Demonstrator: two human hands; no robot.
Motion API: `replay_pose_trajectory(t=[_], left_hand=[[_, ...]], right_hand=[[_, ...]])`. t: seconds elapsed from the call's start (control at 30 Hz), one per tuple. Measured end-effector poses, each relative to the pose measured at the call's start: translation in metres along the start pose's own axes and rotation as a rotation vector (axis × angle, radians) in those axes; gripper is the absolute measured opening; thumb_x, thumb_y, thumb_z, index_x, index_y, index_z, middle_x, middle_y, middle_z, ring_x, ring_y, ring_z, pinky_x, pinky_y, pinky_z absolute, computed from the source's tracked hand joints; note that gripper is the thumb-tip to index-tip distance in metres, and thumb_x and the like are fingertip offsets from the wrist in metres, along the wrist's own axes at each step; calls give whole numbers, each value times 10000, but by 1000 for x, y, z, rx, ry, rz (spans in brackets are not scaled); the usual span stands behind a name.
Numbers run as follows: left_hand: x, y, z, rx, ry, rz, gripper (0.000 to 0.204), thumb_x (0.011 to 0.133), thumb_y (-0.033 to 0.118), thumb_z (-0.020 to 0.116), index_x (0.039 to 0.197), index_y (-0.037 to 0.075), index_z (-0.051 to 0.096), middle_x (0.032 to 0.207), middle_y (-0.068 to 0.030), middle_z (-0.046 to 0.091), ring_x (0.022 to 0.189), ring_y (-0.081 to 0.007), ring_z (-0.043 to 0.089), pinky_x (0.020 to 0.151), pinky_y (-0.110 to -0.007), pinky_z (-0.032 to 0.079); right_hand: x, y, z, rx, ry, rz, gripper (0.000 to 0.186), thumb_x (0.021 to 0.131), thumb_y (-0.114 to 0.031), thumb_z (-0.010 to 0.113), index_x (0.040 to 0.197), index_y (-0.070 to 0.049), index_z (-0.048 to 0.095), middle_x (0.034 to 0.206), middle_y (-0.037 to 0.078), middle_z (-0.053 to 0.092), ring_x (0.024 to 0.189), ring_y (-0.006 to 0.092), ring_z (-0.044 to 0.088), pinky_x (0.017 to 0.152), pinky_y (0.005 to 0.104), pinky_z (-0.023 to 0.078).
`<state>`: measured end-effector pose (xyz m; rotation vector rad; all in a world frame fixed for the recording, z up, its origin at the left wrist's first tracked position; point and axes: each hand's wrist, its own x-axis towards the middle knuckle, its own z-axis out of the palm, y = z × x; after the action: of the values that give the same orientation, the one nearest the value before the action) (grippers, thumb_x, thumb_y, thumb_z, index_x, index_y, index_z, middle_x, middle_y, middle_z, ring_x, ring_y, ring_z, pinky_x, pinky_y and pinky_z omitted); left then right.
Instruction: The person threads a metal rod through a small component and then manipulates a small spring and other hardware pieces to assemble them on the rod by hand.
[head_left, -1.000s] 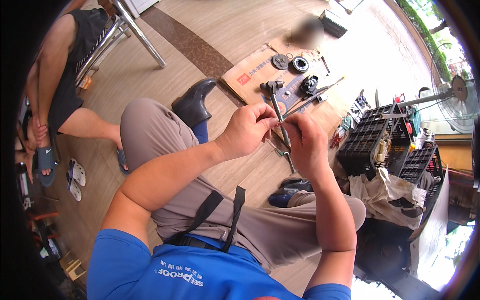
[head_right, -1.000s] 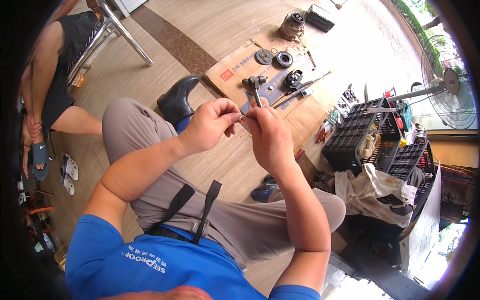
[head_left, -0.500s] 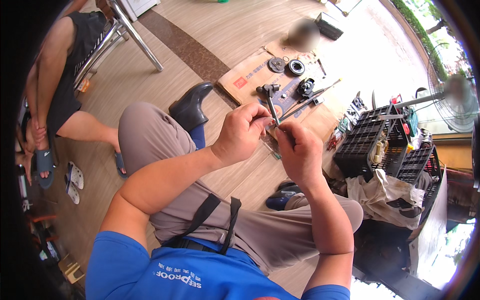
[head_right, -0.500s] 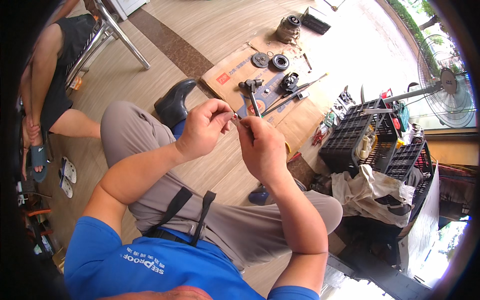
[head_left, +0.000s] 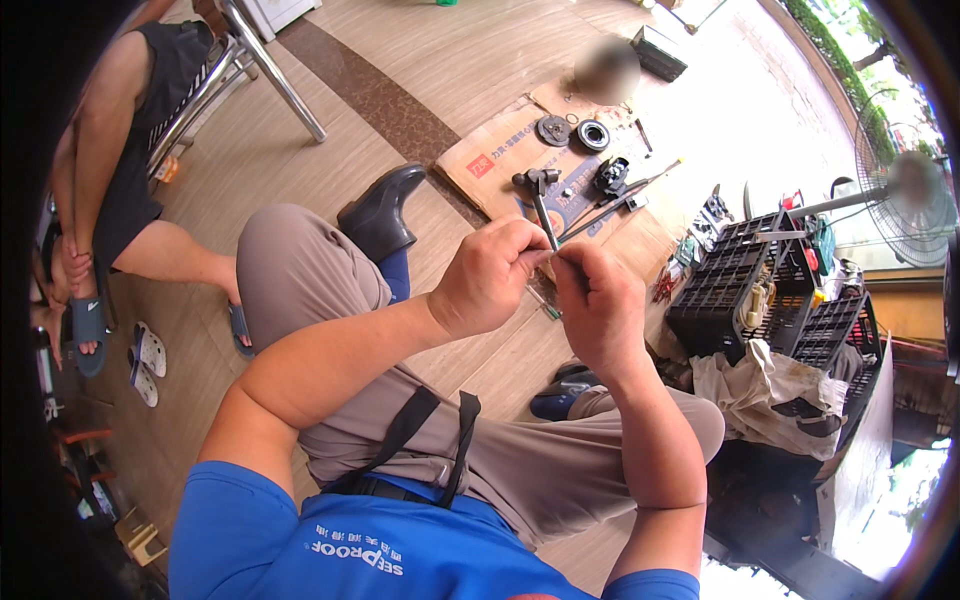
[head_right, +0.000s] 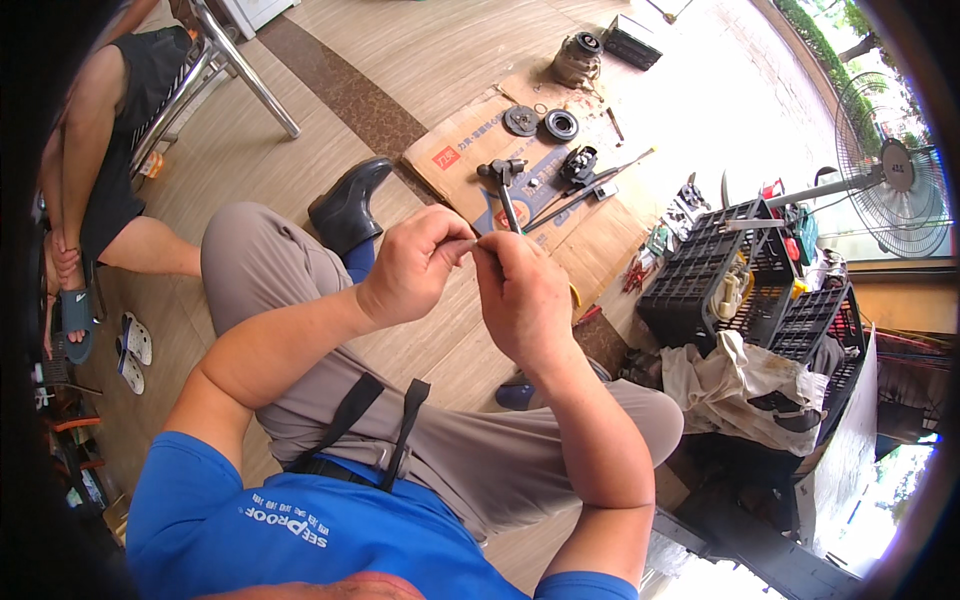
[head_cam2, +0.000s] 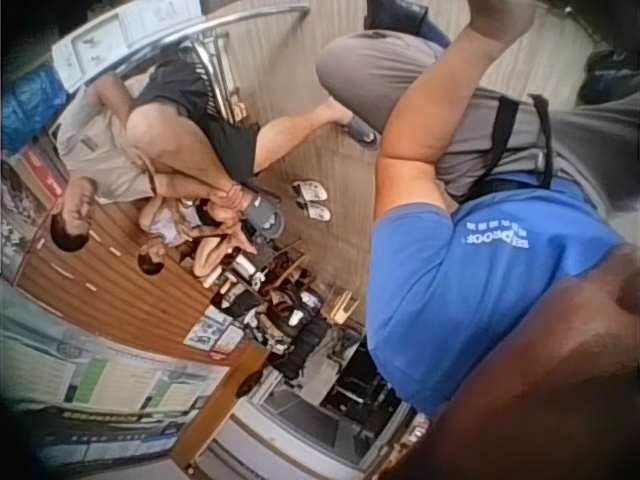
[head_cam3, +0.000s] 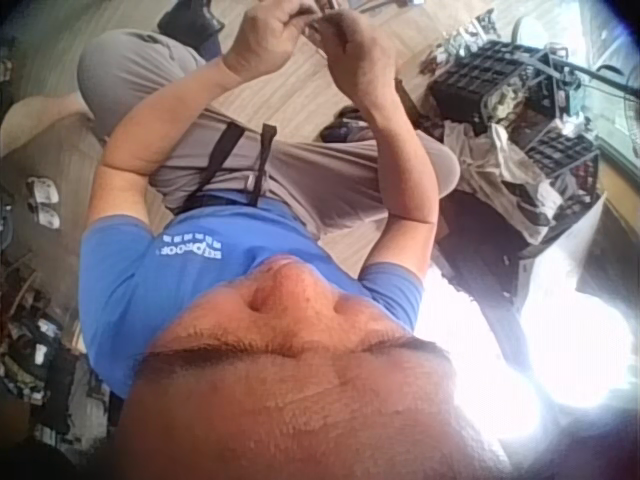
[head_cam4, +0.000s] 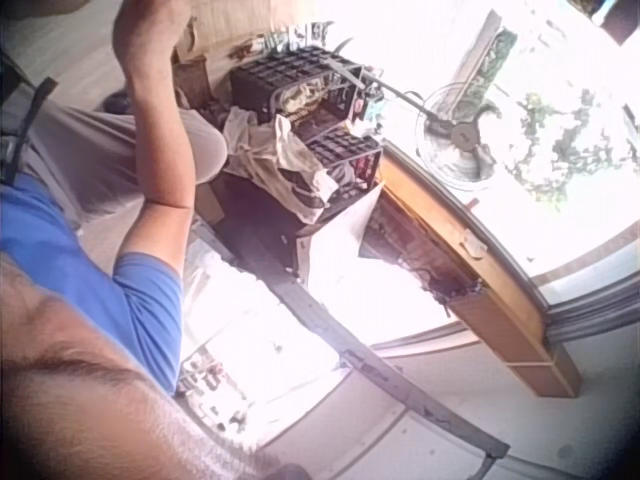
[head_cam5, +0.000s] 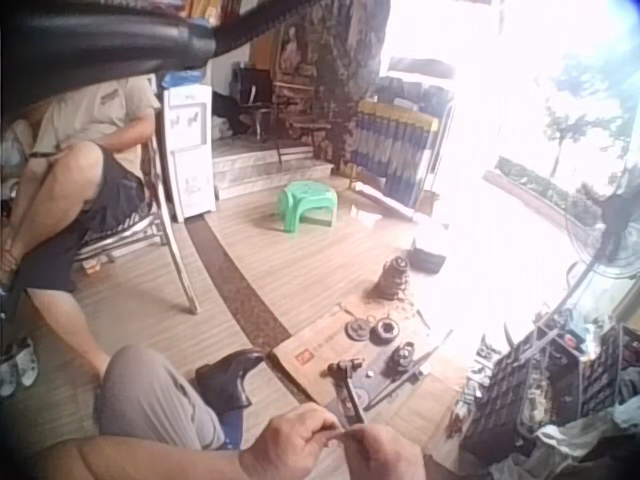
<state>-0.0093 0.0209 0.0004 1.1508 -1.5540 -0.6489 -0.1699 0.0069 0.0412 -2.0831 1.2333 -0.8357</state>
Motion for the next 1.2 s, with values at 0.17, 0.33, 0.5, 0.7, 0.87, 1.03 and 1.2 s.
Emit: replay_pose_trajectory(t=[0.17, 0.33, 0.5, 0.7, 0.87, 1.03, 1.2], left_hand=[[-1, 1, 1, 1, -42, 22, 53, 855, -37, 613, 885, 3, 599, 808, -143, 593, 705, -282, 598, 637, -353, 490], [-2, 3, 0, -20, -67, 0, 63, 846, -18, 622, 895, 10, 594, 848, -185, 602, 817, -384, 604, 699, -418, 494], [-3, 3, 1, -52, -95, -57, 62, 846, -22, 619, 894, 8, 596, 851, -191, 604, 813, -394, 603, 695, -420, 493], [-5, 3, 2, -225, -144, -265, 26, 881, 4, 625, 895, -13, 611, 783, -130, 630, 683, -238, 632, 617, -336, 505], [-4, 1, 3, -377, -192, -399, 45, 922, 27, 612, 911, -17, 614, 752, -55, 629, 646, -92, 594, 586, -250, 493], [0, 2, -4, -509, -270, -505, 52, 962, 48, 573, 962, -1, 590, 781, -28, 618, 687, -84, 592, 633, -237, 502], [7, -7, -11, -821, -239, -637, 83, 984, 107, 561, 980, 26, 583, 804, -31, 627, 695, -101, 607, 638, -246, 515]], right_hand=[[4, 0, -6, -14, 18, 0, 63, 888, -85, 632, 915, -32, 614, 831, 176, 650, 777, 370, 640, 670, 425, 503], [9, 1, -8, -37, -17, 8, 62, 900, -87, 618, 912, -28, 603, 823, 172, 644, 772, 363, 638, 672, 426, 497], [8, 4, -7, -30, -27, 4, 80, 908, -103, 617, 925, -27, 599, 822, 169, 644, 763, 361, 635, 671, 423, 495], [9, 7, -6, -57, -53, -31, 94, 910, -111, 618, 941, -25, 601, 838, 179, 650, 774, 370, 636, 683, 432, 497], [12, 10, -6, -55, -29, 48, 97, 907, -109, 621, 944, -19, 615, 860, 194, 662, 797, 375, 647, 692, 429, 504], [13, 19, -4, 20, -34, 117, 98, 902, -107, 630, 923, -11, 622, 811, 193, 655, 753, 360, 647, 667, 408, 498], [13, 24, -1, 107, -29, 198, 108, 901, -104, 636, 932, -1, 628, 752, 181, 638, 681, 314, 635, 640, 380, 488]])
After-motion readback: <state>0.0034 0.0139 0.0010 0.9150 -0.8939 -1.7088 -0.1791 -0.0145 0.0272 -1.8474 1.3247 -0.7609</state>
